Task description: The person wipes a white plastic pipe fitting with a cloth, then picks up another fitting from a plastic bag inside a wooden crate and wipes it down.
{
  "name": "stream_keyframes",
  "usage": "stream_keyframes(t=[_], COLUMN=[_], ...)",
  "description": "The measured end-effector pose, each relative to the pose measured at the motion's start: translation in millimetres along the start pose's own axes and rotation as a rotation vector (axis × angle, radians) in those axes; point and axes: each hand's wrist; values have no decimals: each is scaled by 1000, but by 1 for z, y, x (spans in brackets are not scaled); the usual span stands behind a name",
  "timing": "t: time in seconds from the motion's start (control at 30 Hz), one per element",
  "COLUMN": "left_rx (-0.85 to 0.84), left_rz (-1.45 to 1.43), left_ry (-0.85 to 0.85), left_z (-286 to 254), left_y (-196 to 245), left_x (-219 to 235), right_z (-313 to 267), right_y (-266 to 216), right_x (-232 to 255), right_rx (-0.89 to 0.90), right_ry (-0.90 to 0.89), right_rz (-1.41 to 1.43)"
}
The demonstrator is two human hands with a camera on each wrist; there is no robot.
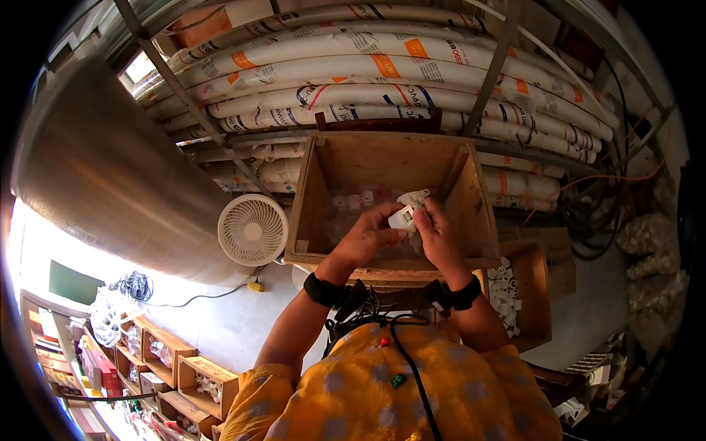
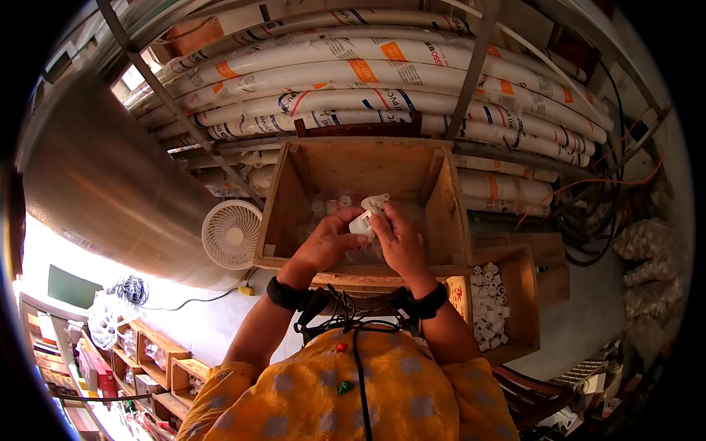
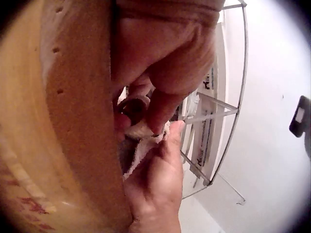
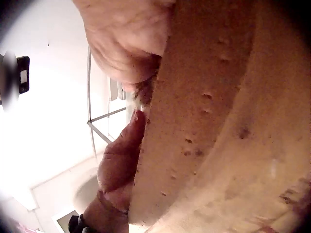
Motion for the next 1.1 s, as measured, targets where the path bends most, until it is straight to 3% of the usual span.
stream_keyframes(t=[0.27, 0.47, 0.57, 0.67, 0.87, 1.1], left_rx=[-25, 6, 23, 34, -45, -65], left_rz=[8, 7, -23, -9, 95, 115], left_ry=[-76, -95, -59, 1, 93, 103], left_z=[0, -3, -4, -1, 1, 1], left_y=[1, 4, 6, 1, -1, -3], left_x=[-3, -5, -7, -3, -5, -1], right_z=[1, 1, 0, -4, -1, -1], right_y=[-2, 1, -9, -6, -9, -12], right_x=[1, -4, 1, 2, -3, -6], right_rx=[-219, -302, -175, -163, 184, 8], right_ry=[-27, 90, 86, 146, 123, 87], right_rz=[343, 332, 178, 210, 14, 40])
Point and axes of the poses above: each hand's wrist, its own z-axis towards the middle knuckle, its own x-axis out of the back of the hand, y = z × x, and after that the axes turned 13 degrees about y, right-handed
